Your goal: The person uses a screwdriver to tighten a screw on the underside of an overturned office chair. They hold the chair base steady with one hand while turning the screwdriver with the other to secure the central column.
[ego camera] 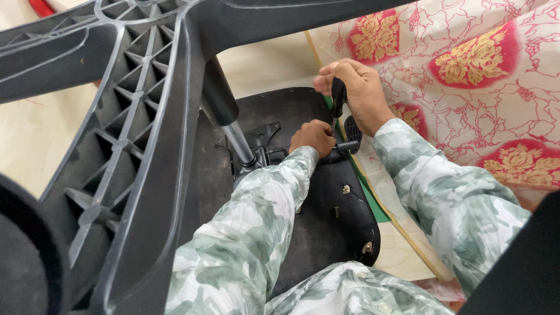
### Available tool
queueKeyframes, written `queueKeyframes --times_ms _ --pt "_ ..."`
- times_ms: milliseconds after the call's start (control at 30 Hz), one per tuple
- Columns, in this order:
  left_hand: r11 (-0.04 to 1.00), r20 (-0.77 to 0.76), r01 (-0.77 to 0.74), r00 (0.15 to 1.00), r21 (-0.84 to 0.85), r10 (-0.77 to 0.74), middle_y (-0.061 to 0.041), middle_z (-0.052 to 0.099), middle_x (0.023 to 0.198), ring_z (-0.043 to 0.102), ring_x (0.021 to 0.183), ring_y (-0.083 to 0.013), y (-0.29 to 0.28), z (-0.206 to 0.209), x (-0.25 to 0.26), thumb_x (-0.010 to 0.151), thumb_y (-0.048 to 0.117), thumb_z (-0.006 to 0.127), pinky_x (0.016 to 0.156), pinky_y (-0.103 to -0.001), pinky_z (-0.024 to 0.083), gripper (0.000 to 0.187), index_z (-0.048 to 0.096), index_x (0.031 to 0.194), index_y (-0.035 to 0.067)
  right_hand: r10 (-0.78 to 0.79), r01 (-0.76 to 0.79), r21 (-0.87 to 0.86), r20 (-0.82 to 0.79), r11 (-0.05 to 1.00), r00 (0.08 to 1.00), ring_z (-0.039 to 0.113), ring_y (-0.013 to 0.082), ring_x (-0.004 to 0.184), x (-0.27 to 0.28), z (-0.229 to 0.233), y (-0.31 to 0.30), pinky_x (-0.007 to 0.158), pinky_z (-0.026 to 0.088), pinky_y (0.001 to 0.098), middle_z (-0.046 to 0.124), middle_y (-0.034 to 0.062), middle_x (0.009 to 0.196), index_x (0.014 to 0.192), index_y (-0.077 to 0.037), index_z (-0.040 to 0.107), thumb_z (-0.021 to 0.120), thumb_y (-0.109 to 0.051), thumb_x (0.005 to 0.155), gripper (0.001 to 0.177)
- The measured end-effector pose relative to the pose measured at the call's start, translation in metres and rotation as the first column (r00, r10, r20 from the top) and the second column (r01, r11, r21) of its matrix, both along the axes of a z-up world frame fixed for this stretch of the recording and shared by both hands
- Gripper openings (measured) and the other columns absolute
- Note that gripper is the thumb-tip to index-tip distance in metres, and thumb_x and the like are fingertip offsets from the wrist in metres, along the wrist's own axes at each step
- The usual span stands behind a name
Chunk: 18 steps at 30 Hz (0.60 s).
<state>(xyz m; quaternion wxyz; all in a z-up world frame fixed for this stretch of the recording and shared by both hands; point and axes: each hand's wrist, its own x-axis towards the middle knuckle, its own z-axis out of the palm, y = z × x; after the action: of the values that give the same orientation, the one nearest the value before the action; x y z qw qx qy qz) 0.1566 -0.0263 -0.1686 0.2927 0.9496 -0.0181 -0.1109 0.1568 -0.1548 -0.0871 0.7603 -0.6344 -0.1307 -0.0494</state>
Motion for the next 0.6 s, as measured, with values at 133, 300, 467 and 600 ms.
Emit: queueKeyframes --times_ms 133,300,467,600 --pt "0.999 0.021 0.018 1.0 0.026 -0.018 -0.006 0.076 0.116 0.072 0.109 -0.0292 -0.001 -0.002 0.001 0.081 0.024 0.074 0.098 -0.04 0.056 0.024 0.082 0.103 0.028 -0.086 0.087 -0.039 0.03 0.995 0.996 0.058 0.0123 0.069 0.002 -0.009 0.001 0.064 0.049 0.0275 0.061 0.0049 0.078 0.092 -0.004 0.061 0.056 -0.03 0.109 0.032" --pt "0.999 0.005 0.011 1.0 0.031 -0.011 -0.005 0.076 0.116 0.071 0.109 -0.0288 -0.002 -0.002 0.002 0.081 0.026 0.075 0.098 -0.04 0.056 0.024 0.082 0.104 0.03 -0.161 0.163 -0.027 0.066 0.986 0.985 0.054 0.0092 0.069 0.009 -0.018 0.007 0.063 0.047 0.0264 0.057 0.0011 0.078 0.105 -0.007 0.055 0.051 -0.033 0.111 0.027" --pt "1.0 -0.012 -0.024 1.0 0.017 0.024 -0.005 0.078 0.111 0.073 0.107 -0.028 -0.003 -0.001 0.001 0.078 0.036 0.083 0.095 -0.04 0.058 0.024 0.081 0.098 0.025 -0.106 0.104 0.082 0.017 0.991 0.994 0.059 0.0081 0.076 0.008 -0.02 0.001 0.069 0.051 0.025 0.06 0.0011 0.086 0.114 -0.008 0.059 0.048 -0.028 0.105 0.025" --pt "1.0 -0.007 -0.03 1.0 0.007 0.03 -0.006 0.078 0.111 0.073 0.107 -0.029 -0.005 0.001 0.0 0.077 0.035 0.083 0.094 -0.041 0.057 0.022 0.08 0.095 0.021 -0.06 0.061 0.049 -0.025 0.997 0.998 0.059 0.008 0.079 0.008 -0.016 -0.006 0.072 0.051 0.0253 0.062 0.0016 0.091 0.109 -0.005 0.063 0.058 -0.023 0.104 0.02"
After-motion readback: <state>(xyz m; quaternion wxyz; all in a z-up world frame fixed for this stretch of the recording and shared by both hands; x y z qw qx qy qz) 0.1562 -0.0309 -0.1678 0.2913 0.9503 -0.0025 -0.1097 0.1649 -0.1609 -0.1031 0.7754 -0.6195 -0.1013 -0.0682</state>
